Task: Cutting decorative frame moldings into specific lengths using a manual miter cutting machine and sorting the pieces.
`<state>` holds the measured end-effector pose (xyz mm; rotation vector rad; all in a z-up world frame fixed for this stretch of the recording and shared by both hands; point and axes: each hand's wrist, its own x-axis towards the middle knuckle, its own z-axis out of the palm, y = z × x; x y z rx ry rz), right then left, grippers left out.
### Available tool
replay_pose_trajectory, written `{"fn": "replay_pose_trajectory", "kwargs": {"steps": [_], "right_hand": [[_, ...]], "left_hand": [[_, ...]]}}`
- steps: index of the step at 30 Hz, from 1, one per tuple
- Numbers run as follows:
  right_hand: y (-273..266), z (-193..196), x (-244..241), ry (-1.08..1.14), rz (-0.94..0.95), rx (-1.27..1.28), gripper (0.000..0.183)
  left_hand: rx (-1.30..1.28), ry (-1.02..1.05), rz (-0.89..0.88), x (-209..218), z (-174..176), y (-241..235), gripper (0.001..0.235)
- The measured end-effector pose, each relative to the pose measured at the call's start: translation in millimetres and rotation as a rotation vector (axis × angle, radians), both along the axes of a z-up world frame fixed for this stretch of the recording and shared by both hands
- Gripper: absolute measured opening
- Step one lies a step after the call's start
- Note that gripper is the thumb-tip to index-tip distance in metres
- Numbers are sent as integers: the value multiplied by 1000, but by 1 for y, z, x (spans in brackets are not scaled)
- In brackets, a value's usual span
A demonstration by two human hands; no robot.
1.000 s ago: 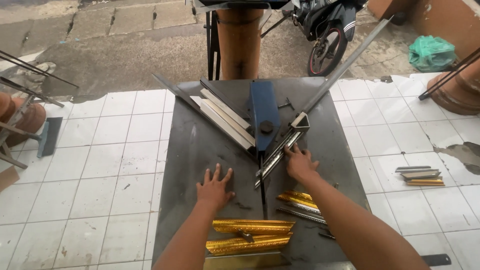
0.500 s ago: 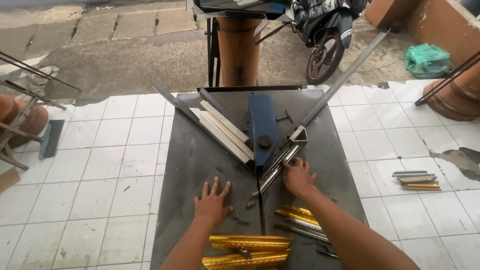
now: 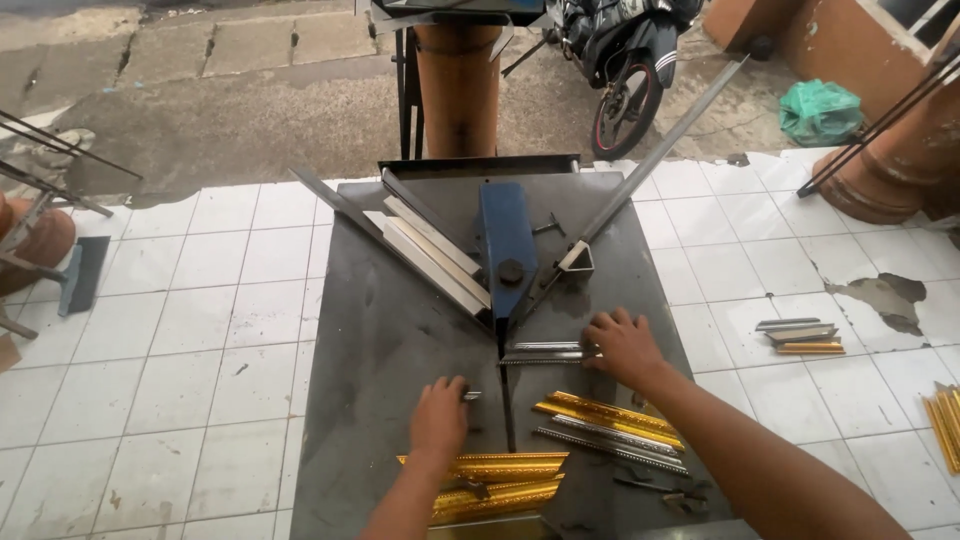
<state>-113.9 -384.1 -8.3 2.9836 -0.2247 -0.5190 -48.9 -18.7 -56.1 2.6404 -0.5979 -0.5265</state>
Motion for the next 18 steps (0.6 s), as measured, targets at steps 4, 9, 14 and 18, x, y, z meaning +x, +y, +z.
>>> {"fn": "replay_pose_trajectory", "kwargs": {"steps": [4, 9, 14, 18], "right_hand": [[-3, 29, -47, -85, -329, 355, 25], [6, 38, -107, 15, -369, 417, 20], [37, 42, -119, 43, -164, 195, 83], [57, 26, -109, 129, -50, 100, 134]], "left_hand": [[-20, 46, 200, 10, 9, 52, 23], [78, 33, 218, 4, -2, 81, 27], [-10, -200, 94, -41, 13, 40, 54], [-118, -265, -38, -81, 31, 2, 45]]}}
